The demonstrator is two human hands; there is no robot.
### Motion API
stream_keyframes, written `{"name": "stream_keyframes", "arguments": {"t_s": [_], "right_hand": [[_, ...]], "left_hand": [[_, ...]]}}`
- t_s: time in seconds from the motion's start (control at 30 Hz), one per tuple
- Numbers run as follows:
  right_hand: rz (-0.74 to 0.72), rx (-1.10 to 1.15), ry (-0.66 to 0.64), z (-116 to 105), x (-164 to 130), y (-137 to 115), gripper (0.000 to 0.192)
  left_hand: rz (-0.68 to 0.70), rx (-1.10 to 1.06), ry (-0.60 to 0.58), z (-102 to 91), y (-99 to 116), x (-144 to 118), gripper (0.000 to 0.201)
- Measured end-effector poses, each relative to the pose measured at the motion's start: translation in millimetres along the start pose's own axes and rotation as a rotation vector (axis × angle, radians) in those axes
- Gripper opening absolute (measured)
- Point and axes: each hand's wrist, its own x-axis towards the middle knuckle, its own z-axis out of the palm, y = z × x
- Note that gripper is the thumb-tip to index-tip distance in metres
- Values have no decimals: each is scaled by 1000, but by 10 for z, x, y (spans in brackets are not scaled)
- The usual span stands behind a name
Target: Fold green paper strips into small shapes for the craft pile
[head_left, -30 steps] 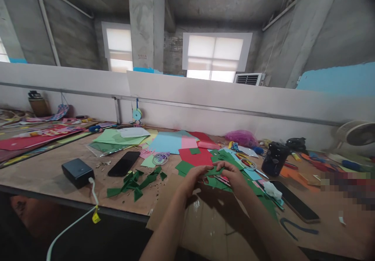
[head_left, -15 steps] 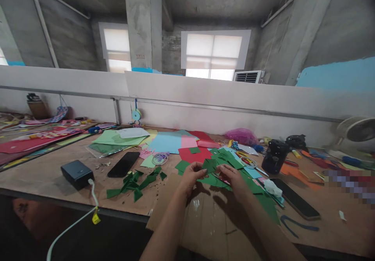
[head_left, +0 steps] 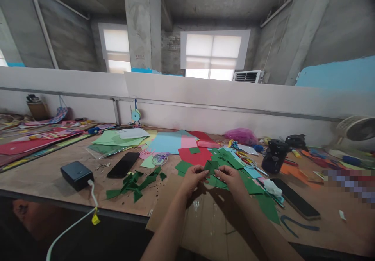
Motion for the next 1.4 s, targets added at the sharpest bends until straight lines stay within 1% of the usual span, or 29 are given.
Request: {"name": "stream_keyframes", "arguments": {"t_s": [0.17, 0.23, 0.33, 0.4, 0.47, 0.53, 0.57, 0.67, 0.73, 0.77, 0.8, 0.87, 0.93, 1.0, 1.1, 1.2, 1.3, 1.4], "right_hand": [[74, 138, 23, -68, -18, -36, 40], [38, 140, -30, -109, -10, -40, 45], [-59, 68, -154, -144, -3, -64, 55], [-119, 5, -207, -142, -7, -93, 49], [-179, -40, -233, -125, -12, -122, 32], [-220, -50, -222, -105, -14, -142, 16], [-232, -52, -200, -96, -16, -148, 12], [-300, -128, -76, -80, -30, -150, 9], [-393, -240, 14, -69, -52, -141, 8], [-438, -298, 50, -60, -66, -133, 8], [-473, -348, 78, -49, -80, -121, 10], [-519, -431, 112, -18, -105, -86, 14], [-548, -502, 105, 22, -126, -43, 19], [-571, -550, 73, 65, -147, -4, 25], [-592, -586, 27, 125, -187, 24, 31], [-610, -587, 0, 153, -221, 35, 29], [-618, -549, 9, 125, -227, 48, 27], [-598, -500, -1, 66, -217, 51, 23]], "left_hand": [[-29, -16, -9, -19, -3, -9, 41], [-61, -44, -26, -22, -4, -12, 41], [-109, -67, -54, -21, -9, -19, 40], [-145, -74, -63, -21, -14, -25, 38], [-168, -66, -74, -22, -18, -27, 37], [-155, -51, -85, -24, -20, -20, 37], [-136, -54, -83, -26, -19, -12, 39], [-79, -137, -16, -34, -12, 22, 52], [-101, -212, 39, -38, -7, 37, 59], [-130, -236, 47, -38, -6, 40, 60], [-165, -247, 33, -36, -6, 38, 60], [-220, -241, -49, -29, -11, 22, 56], [-226, -225, -120, -21, -18, 2, 50], [-200, -225, -128, -18, -26, -9, 45], [-153, -238, -87, -25, -44, 2, 39], [-108, -236, -59, -33, -61, 25, 37], [-75, -236, -8, -26, -54, 24, 36], [-83, -220, 27, -6, -27, 1, 31]]}}
